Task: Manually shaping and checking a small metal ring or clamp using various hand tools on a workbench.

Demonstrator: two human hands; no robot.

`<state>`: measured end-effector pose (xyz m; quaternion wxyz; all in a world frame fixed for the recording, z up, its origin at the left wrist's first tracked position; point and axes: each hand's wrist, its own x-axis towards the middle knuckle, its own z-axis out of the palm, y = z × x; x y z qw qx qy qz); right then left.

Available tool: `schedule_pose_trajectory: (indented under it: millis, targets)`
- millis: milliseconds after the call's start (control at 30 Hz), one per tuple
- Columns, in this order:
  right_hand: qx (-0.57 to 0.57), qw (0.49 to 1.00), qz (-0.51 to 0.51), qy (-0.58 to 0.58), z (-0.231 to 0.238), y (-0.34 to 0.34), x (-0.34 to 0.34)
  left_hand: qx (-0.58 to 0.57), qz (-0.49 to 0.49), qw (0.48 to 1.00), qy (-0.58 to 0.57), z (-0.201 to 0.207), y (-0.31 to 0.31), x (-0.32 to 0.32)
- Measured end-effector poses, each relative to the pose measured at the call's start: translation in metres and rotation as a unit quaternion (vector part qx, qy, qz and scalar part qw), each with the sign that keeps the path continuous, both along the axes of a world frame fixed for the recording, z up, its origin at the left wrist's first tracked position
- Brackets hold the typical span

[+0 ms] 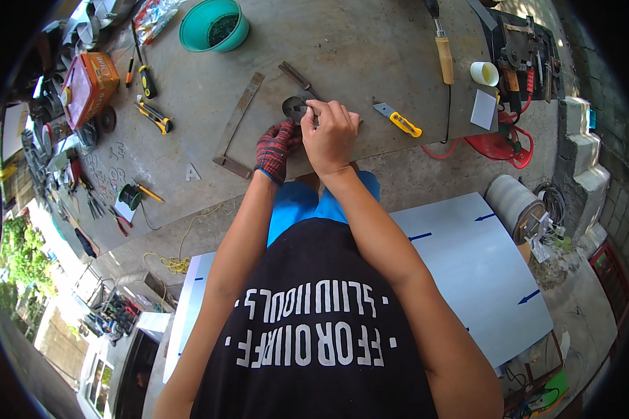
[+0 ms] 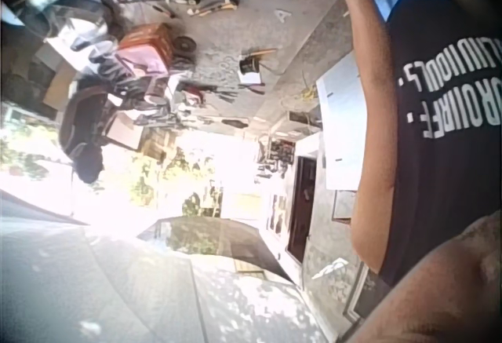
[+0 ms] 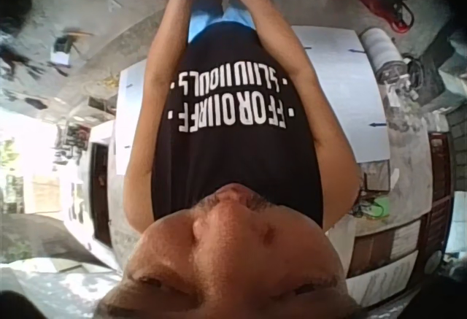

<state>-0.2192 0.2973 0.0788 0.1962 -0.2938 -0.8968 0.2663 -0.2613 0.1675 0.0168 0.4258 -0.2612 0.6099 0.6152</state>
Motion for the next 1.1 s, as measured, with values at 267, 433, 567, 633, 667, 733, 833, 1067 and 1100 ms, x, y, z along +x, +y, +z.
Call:
schedule_pose_trajectory:
  millis: [267, 433, 567, 633, 667, 733, 833, 1067, 1100]
  targets:
    - [-0.026, 1.0, -0.007, 0.002, -0.002, -0.006, -0.001, -0.003, 0.012, 1.0, 0.004, 0.001, -0.002, -0.001]
    - [-0.028, 1.0, 0.002, 0.009, -0.001, -0.005, 0.0, -0.002, 0.005, 1.0, 0.016, 0.002, -0.002, 0.0]
    - [-0.019, 1.0, 0.004, 0.005, 0.005, 0.002, 0.001, 0.002, -0.01, 1.0, 0.021, -0.007, 0.0, 0.001]
    - [-0.011, 1.0, -0.006, -0.002, 0.014, 0.009, 0.007, 0.018, 0.002, 1.0, 0.009, -0.006, 0.003, 0.002]
    - [-0.025, 1.0, -0.006, 0.008, 0.023, 0.014, 0.013, 0.029, 0.013, 0.999, -0.004, -0.002, 0.006, 0.003]
    - [-0.056, 0.998, 0.0, 0.025, 0.047, 0.025, 0.025, 0.008, -0.001, 1.0, 0.003, -0.01, -0.003, 0.0]
    - [0.002, 0.997, -0.036, 0.073, 0.078, 0.076, 0.053, 0.011, 0.012, 1.0, -0.001, -0.018, -0.012, 0.0]
    - [0.045, 0.955, -0.292, 0.008, 0.085, 0.312, 0.132, 0.008, 0.009, 1.0, 0.001, -0.019, -0.006, 0.001]
    - [0.047, 0.957, -0.286, 0.013, 0.071, 0.337, 0.135, 0.007, 0.001, 1.0, 0.005, -0.02, -0.009, 0.001]
